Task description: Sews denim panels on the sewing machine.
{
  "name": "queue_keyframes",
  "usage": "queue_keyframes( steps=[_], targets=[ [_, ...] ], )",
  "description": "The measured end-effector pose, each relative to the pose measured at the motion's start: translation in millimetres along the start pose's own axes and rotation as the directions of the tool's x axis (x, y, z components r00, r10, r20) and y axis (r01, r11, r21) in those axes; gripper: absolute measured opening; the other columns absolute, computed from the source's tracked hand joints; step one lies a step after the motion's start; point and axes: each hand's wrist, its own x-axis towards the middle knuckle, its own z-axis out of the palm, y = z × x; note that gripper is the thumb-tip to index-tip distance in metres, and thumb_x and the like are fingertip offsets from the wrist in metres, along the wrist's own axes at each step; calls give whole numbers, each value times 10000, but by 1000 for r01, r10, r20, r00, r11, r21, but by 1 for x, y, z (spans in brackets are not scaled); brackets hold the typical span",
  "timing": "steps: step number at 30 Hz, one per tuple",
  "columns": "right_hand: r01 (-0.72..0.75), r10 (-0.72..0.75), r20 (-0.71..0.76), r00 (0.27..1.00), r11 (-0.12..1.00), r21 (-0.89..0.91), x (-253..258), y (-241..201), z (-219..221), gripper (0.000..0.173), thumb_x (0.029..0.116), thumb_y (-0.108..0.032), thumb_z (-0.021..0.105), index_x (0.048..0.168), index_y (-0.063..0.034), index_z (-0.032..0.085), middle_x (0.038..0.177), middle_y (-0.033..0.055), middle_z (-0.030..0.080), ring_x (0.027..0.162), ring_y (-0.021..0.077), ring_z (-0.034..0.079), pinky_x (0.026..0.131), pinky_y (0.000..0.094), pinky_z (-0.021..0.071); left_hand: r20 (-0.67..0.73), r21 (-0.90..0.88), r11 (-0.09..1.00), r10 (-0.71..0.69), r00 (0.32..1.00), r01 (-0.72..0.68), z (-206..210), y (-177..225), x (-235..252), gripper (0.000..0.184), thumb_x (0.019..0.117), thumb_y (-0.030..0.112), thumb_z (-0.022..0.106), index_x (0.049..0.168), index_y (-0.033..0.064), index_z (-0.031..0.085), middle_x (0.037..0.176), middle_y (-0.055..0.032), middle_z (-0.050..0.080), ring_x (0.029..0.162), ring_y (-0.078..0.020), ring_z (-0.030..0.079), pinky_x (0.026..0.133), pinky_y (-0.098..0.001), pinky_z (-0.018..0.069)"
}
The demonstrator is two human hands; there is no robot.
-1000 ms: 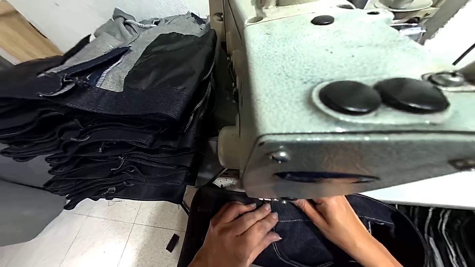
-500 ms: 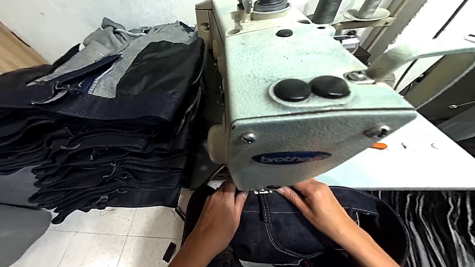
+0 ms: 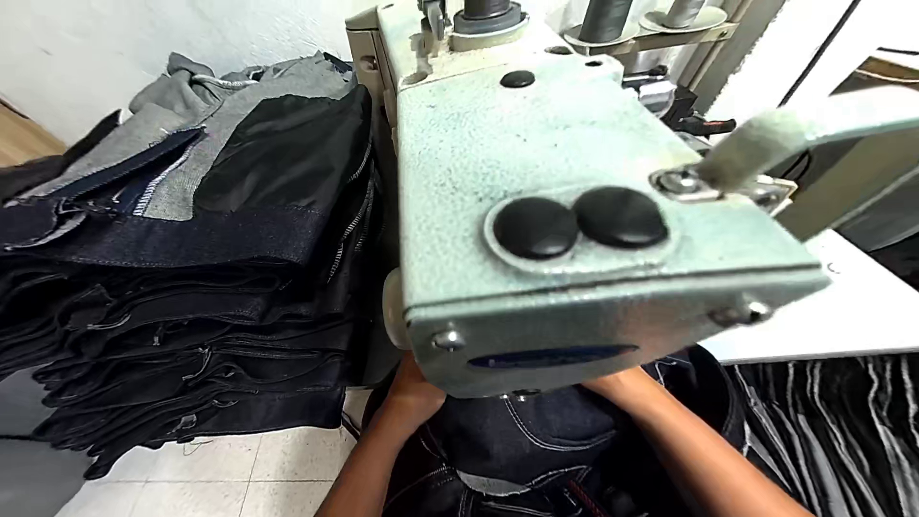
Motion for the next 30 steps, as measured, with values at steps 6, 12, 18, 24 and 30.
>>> queue_keyframes(
  steps=[6,12,18,24,30],
  targets=[
    [-235,213,286,934,971,46,8,-11,-15,201,972,-118,651,965,65,733,964,216,717,953,333,662,908,475,477,105,383,912,-200,974,146,-5,33,-4,295,1014,81,558,1202,-119,663,1243,-300,658,1256,-379,591,1111,-436,398],
    [-310,272,336,902,948,65,19,-19,-20,214,964,-88,654,1025,108,714,1043,255,712,1030,365,655,951,481,461,108,428,886,-247,963,179,-6,41,-4,305,1005,98,577,1194,-121,672,1252,-304,657,1267,-383,588,1119,-422,394],
    [-214,185,290,939,974,71,18,-13,-18,188,965,-130,673,980,46,738,933,178,719,915,305,658,861,479,478,113,436,874,-292,950,217,-8,43,-3,304,1011,102,580,1202,-117,668,1270,-298,648,1286,-362,571,1124,-401,381],
    [103,-103,4,995,995,6,-1,-4,-8,180,890,-155,635,822,-11,719,770,120,693,742,219,680,707,356,523,-46,303,933,216,975,-192,-1,-9,-10,234,913,76,641,1037,-107,720,1031,-273,726,1035,-377,711,947,-490,540],
    [136,-142,-31,989,981,-137,-2,-1,-2,315,945,-272,582,837,-14,727,793,137,705,795,279,717,745,424,566,31,227,972,58,998,-64,-7,4,0,223,942,4,574,1039,-134,719,1074,-288,715,1086,-371,672,1018,-449,478]
  ],
)
